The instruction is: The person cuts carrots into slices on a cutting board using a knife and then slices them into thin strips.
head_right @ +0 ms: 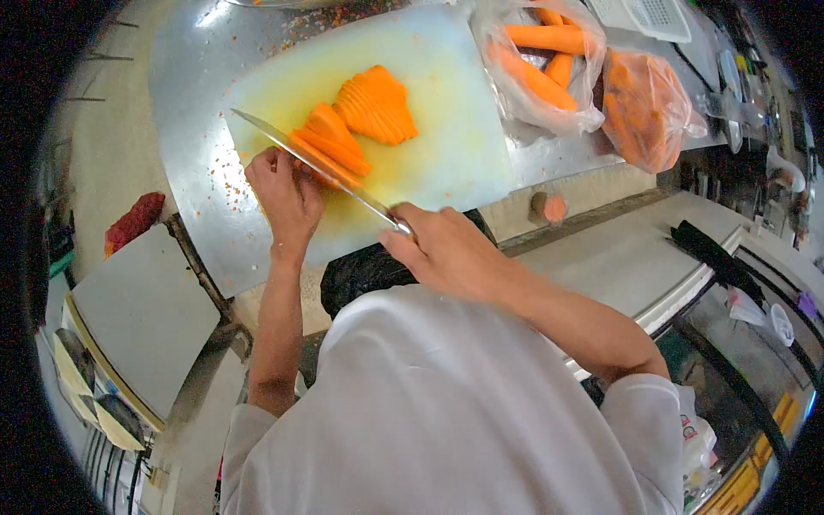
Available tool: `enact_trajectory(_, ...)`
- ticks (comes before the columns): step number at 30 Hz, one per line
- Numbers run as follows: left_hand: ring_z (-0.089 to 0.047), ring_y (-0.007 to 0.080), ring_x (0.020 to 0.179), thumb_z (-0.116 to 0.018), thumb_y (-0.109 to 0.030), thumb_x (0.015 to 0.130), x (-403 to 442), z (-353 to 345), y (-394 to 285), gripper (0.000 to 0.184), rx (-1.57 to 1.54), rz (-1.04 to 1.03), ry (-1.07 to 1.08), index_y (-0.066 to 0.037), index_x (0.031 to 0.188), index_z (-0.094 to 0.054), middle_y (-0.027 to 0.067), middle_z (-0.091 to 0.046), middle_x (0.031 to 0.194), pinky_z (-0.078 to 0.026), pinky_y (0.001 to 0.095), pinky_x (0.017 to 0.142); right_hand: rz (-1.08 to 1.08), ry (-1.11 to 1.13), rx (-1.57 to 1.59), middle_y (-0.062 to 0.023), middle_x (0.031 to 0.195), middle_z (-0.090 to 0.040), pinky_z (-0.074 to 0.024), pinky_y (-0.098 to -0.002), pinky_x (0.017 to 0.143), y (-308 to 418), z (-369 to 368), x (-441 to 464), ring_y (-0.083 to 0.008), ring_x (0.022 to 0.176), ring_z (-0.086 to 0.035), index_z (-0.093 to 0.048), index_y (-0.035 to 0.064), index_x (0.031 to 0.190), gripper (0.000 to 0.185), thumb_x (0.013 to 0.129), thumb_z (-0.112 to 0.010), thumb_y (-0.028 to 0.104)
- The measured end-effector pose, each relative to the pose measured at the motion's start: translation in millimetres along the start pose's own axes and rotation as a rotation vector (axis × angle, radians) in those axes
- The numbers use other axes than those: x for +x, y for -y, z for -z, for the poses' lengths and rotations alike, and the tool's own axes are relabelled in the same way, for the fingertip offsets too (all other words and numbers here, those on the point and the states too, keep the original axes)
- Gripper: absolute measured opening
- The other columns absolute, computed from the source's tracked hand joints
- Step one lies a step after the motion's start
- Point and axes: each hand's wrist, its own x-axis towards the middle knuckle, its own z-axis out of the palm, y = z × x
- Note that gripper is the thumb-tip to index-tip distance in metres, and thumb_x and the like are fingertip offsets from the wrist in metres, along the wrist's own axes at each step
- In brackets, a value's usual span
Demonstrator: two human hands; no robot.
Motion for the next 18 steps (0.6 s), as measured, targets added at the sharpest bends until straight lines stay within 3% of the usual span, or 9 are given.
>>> enact_trajectory(2,-0.044,0.0368,0.103,-0.059,0.002,0.076,-0.4,0.8,-0.1,0.025,0.001,0.016,0.026,-0.003,0.100,-0.063,0.0178,-0.049,0.105,-0.039,0.0499,0.095,-0.004,-0.003,-0.011,-0.0301,0.074,-0.065,-0.0524,-0.0537,0.075,-1.7,2.9,-8.1,-0.0506,0.080,-0.067,-0.063,-0.0099,0.114,0.042,0.104,-0.055,0.030)
enact_trajectory(10,-0.046,0.0377,0.104,-0.061,-0.003,0.081,-5.9,0.3,5.8,0.023,0.010,0.012,0.009,0.000,0.104,-0.062,0.0200,-0.052,0.108,-0.037,0.0497,0.095,0.119,-0.062,-0.104,-0.0313,0.076,-0.066,-0.0533,-0.0541,0.075,-18.1,-29.6,69.8,-0.0518,0.077,-0.067,-0.062,-0.0097,0.103,0.040,0.103,-0.057,0.030)
enact_trajectory(18,-0.044,0.0361,0.102,-0.061,0.000,0.077,-4.8,-3.3,4.1,0.025,-0.017,0.029,-0.017,-0.003,0.101,-0.064,0.0175,-0.050,0.105,-0.038,0.0490,0.094,-0.072,0.044,0.002,-0.0313,0.077,-0.066,-0.0525,-0.0540,0.075,4.9,3.9,-0.9,-0.0510,0.077,-0.067,-0.063,-0.0098,0.101,0.041,0.103,-0.057,0.030)
